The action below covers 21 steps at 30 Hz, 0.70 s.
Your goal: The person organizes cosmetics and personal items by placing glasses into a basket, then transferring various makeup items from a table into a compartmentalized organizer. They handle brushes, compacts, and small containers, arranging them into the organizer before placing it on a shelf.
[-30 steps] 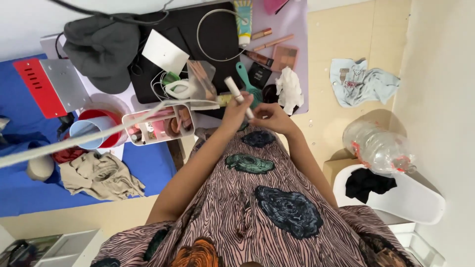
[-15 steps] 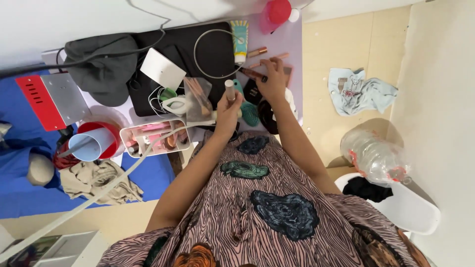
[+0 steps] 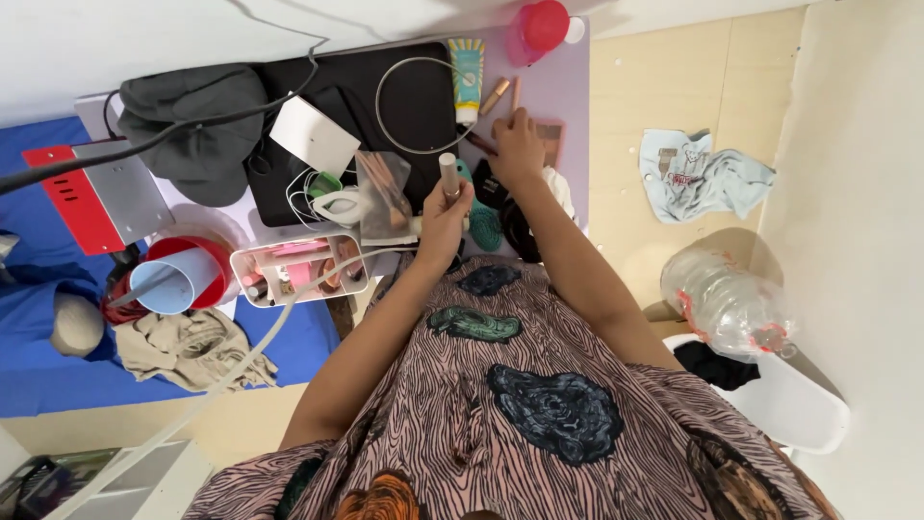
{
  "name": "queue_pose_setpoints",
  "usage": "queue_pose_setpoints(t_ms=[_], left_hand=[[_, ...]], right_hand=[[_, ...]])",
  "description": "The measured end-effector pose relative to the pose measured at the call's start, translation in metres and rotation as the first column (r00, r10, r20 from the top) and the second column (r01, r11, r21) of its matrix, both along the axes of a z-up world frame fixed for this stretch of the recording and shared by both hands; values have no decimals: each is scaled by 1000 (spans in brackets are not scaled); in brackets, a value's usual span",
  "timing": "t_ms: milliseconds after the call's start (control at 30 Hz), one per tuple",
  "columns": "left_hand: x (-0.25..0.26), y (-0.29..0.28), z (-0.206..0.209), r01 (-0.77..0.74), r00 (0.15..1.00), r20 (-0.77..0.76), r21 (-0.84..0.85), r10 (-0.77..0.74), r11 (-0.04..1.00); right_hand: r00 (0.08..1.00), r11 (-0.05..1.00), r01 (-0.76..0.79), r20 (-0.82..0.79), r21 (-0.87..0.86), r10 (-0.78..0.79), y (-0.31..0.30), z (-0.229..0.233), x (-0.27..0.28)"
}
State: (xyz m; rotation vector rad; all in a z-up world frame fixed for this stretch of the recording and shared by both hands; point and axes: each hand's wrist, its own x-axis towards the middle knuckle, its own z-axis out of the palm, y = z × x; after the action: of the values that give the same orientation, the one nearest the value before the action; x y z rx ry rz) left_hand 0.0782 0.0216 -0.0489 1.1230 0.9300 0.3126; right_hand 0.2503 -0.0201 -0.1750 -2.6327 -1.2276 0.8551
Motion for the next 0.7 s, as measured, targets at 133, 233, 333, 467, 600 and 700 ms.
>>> queue_pose_setpoints(t_ms=[133, 233, 333, 467, 600, 700], left_hand=[[-2, 1, 5, -3, 1000, 23, 13, 3, 1000], [-6, -1, 1, -22, 1000, 22, 21, 21, 1000], [-5, -1, 5, -26, 999, 39, 18, 26, 999], [-6, 1, 5, -18, 999, 33, 23, 17, 1000], [-4, 3, 8, -16, 999, 40, 26, 15, 1000], [-3, 3, 12, -25, 999, 37, 1, 25, 1000]], right_hand=[[994, 995, 100, 34, 13, -100, 1, 28, -4], [988, 988, 147, 29, 52, -148, 2, 28, -6], [991, 992, 110, 76, 57, -114, 2, -17, -5], [970, 988, 141, 191, 58, -149, 7, -47, -14], [972, 979, 201, 127, -27, -196, 12, -42, -18], [970, 973, 227, 79, 43, -230, 11, -27, -18]])
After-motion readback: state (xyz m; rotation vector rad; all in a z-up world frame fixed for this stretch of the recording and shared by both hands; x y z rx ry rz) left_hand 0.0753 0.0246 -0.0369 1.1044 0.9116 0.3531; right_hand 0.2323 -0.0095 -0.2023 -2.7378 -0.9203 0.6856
